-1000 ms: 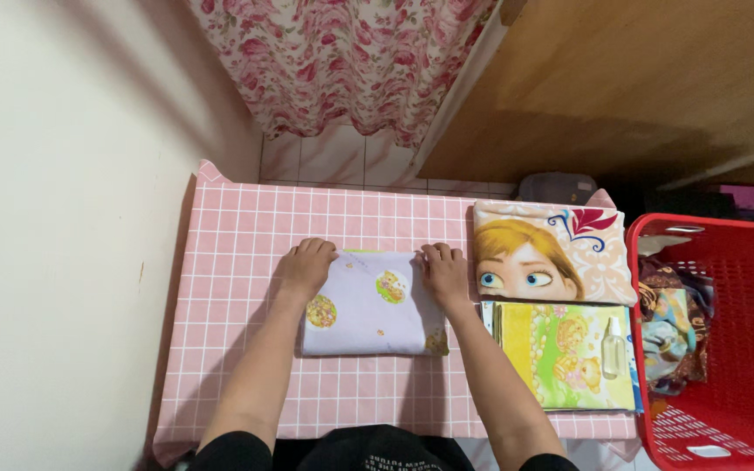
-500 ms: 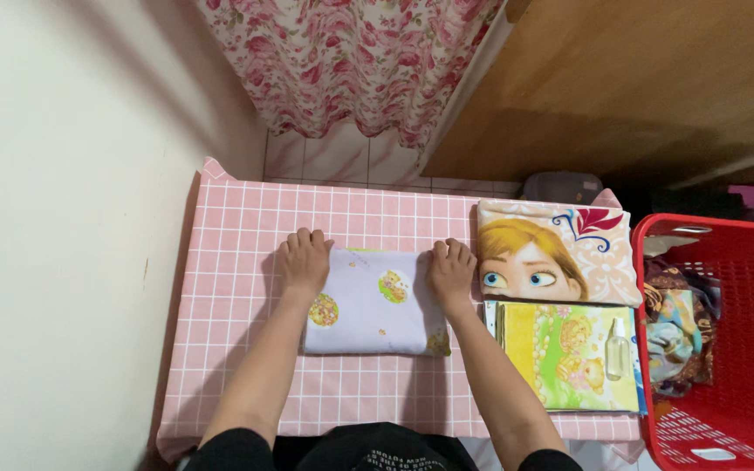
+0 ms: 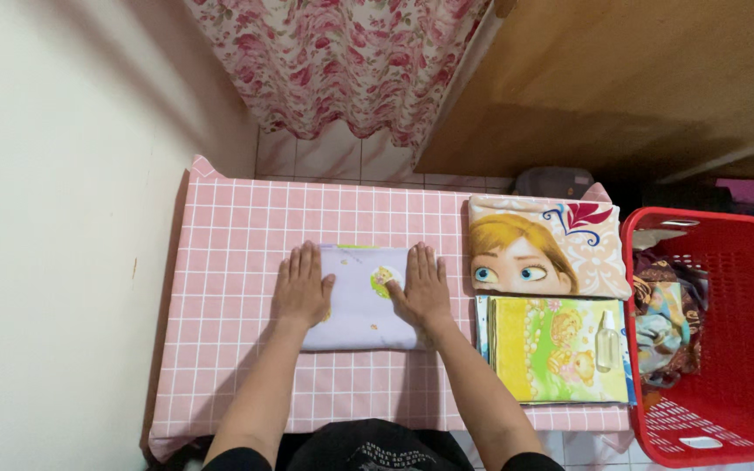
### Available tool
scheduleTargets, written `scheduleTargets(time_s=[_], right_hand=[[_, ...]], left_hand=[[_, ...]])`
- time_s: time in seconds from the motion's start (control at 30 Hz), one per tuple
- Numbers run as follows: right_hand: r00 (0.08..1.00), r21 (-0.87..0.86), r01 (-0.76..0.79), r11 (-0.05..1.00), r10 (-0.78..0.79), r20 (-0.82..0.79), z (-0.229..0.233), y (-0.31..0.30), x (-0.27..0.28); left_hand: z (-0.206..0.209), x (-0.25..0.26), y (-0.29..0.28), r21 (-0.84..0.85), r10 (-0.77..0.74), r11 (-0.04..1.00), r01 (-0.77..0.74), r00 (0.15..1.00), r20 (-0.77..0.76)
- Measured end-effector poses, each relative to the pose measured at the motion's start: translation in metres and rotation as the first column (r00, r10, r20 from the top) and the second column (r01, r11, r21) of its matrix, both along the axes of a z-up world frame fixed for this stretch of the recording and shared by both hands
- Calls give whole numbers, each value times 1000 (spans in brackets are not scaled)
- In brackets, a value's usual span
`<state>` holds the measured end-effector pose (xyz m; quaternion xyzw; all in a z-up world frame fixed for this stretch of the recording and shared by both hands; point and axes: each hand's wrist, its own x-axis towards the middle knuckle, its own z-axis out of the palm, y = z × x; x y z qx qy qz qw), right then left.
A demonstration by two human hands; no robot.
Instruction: The person folds several patterned towels on a pink checkered table. They smooth and fold each towel by hand, then stack the folded items on the table next to a red laundry basket.
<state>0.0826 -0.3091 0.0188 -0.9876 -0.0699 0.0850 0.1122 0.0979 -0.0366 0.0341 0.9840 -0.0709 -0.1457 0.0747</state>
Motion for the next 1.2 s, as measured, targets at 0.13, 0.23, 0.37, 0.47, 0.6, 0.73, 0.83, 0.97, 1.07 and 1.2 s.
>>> scheduleTargets(time_s=[0.13,0.23,0.37,0.47,0.6,0.73,0.83,0.97,1.07,1.2], right_hand=[[999,-70,40,997,-39,6,-7,-22,8],[993,-186,63,980,-43,109,-14,-41,2],[922,-2,-9,1000,9,388,-22,-42,-41],[916,-152,-194,969,235,325,-22,-30,-88],[912,-59,-51,997,71,404,-16,-45,-107],[949,228,241,943,-278,146,-23,-63,-123],[882,443,470,763,-412,-228,-41,-72,-128],[773,660,635,402,-336,-539,-64,-78,-124],[762,744,643,184,-249,-597,-65,-79,-124],[737,684,675,275,-210,-642,-52,-79,-122]], left_hand=[[-3,2,15,97,86,992,-80,995,-57],[-8,-4,12,129,70,988,-86,990,124],[-16,-37,-32,-101,-78,989,105,967,242],[-17,-69,-51,-119,-131,982,149,980,149],[-16,-73,-49,-134,-138,979,154,982,127],[-11,-73,-49,-130,-156,977,171,981,117],[-4,-72,-51,-117,-135,984,136,991,13],[8,-71,-50,-120,-150,981,151,988,23],[7,-73,-50,-103,-150,984,147,988,-23],[-9,-71,-48,-119,-150,981,152,988,25]])
